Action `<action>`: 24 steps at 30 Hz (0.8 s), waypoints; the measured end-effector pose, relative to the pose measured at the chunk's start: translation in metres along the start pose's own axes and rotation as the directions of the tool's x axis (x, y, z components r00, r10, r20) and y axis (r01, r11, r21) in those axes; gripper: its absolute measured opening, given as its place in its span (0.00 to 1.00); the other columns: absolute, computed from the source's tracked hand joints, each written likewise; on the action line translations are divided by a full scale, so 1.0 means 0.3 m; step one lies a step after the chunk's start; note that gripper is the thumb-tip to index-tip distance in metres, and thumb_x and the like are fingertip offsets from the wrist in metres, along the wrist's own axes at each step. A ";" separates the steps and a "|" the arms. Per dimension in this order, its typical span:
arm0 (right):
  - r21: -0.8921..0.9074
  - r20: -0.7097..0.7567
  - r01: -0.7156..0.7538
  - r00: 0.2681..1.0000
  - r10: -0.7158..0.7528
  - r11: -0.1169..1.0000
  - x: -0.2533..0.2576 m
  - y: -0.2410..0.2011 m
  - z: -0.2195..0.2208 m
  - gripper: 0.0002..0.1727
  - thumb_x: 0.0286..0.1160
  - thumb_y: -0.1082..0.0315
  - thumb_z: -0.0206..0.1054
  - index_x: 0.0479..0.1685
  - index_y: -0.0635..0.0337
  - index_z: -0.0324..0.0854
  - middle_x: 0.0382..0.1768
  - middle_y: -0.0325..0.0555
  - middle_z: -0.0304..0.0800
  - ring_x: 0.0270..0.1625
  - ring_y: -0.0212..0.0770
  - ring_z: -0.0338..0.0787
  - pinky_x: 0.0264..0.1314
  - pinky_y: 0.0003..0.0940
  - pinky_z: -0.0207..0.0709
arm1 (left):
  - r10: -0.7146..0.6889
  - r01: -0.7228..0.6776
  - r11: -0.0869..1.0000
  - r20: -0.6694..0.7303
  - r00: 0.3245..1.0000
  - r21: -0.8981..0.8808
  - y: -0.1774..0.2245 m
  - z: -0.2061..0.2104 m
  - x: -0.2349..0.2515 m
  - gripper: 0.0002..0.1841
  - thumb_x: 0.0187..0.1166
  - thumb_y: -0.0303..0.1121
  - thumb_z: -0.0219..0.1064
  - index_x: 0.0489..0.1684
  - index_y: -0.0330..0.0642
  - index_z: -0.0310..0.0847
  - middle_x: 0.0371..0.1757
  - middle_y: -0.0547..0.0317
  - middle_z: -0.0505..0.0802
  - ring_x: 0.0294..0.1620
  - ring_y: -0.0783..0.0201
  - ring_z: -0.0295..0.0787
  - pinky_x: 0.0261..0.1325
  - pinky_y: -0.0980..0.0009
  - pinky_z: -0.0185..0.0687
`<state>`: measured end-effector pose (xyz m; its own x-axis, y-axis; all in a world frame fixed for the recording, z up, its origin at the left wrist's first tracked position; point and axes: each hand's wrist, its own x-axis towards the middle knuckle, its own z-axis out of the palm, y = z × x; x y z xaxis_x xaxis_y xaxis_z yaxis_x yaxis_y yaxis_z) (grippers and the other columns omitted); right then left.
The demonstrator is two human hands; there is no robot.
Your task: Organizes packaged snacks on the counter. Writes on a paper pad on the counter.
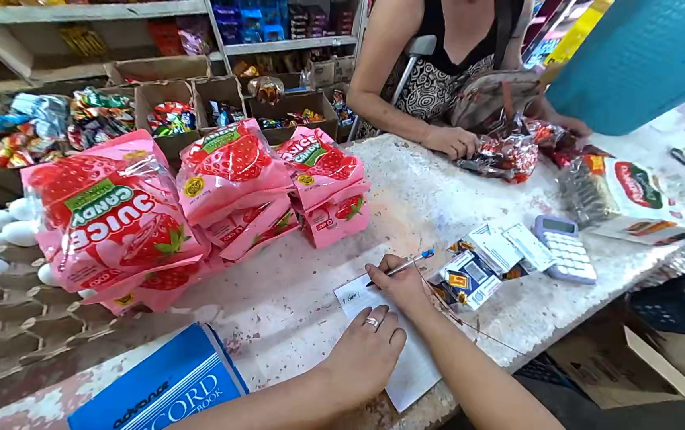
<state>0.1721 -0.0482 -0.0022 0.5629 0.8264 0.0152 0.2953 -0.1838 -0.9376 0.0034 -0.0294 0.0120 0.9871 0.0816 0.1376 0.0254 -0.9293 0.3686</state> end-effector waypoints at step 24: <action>-0.175 0.048 -0.042 0.998 0.051 0.984 -0.014 0.000 0.004 0.20 0.71 0.69 0.73 0.14 0.55 0.70 0.12 0.33 0.70 0.18 0.26 0.70 0.25 0.26 0.64 | -0.217 0.243 0.970 0.472 0.854 0.006 0.009 -0.042 0.020 0.50 0.81 0.66 0.57 0.95 0.39 0.45 0.95 0.30 0.45 0.96 0.35 0.31 0.92 0.38 0.36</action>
<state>0.1690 -0.0511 -0.0028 0.5395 0.8405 -0.0493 0.4021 -0.3086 -0.8620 0.0073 -0.0270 0.0254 0.9123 0.1012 -0.3968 0.2658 -0.8835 0.3857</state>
